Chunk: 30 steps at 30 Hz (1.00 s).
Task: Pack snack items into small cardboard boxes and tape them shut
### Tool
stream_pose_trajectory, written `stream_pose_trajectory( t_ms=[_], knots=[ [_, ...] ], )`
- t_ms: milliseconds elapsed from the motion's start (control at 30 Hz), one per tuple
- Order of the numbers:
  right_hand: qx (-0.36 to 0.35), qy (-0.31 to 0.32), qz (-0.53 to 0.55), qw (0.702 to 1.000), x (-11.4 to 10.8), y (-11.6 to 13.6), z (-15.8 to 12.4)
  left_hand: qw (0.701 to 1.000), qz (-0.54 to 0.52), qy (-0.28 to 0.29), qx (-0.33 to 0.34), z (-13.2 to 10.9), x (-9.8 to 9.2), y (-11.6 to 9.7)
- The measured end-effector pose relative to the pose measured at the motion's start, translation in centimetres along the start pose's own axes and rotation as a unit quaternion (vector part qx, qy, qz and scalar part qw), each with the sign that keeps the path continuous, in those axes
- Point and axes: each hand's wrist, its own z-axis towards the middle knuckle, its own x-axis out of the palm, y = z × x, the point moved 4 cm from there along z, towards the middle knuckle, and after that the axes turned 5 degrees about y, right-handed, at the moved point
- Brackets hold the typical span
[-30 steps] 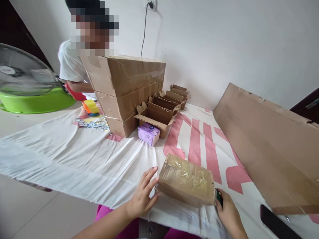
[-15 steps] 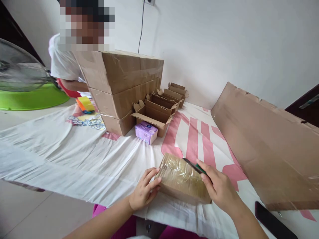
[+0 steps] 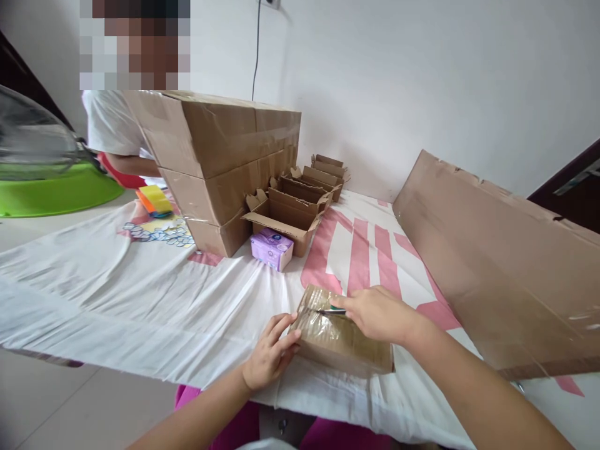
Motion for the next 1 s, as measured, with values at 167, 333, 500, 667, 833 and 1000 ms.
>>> stream_pose_trajectory(
  t_ms=[167, 333, 500, 667, 833, 1000],
  knots=[
    [0.028, 0.024, -0.014, 0.999, -0.1, -0.5, -2.6, 1.000, -0.005, -0.003, -0.001, 0.3, -0.1, -0.1],
    [0.047, 0.017, 0.015, 0.999, 0.2, -0.6, -4.0, 1.000, -0.001, -0.001, -0.005, 0.2, -0.1, -0.1],
    [0.082, 0.043, 0.025, 0.995, 0.8, -2.1, -5.4, 1.000, -0.004, 0.001, -0.003, 0.1, -0.1, 0.0],
    [0.117, 0.066, 0.021, 0.991, 1.8, -4.2, -8.0, 1.000, -0.009, -0.003, -0.005, 0.2, -0.1, -0.1],
    [0.126, 0.057, 0.058, 0.989, 2.9, -5.5, -9.8, 1.000, -0.011, -0.007, -0.011, 0.2, -0.1, -0.2],
    [0.094, 0.013, 0.140, 0.986, 2.8, -5.4, -11.2, 1.000, -0.013, -0.016, -0.018, 0.0, 0.1, -0.2]
  ],
)
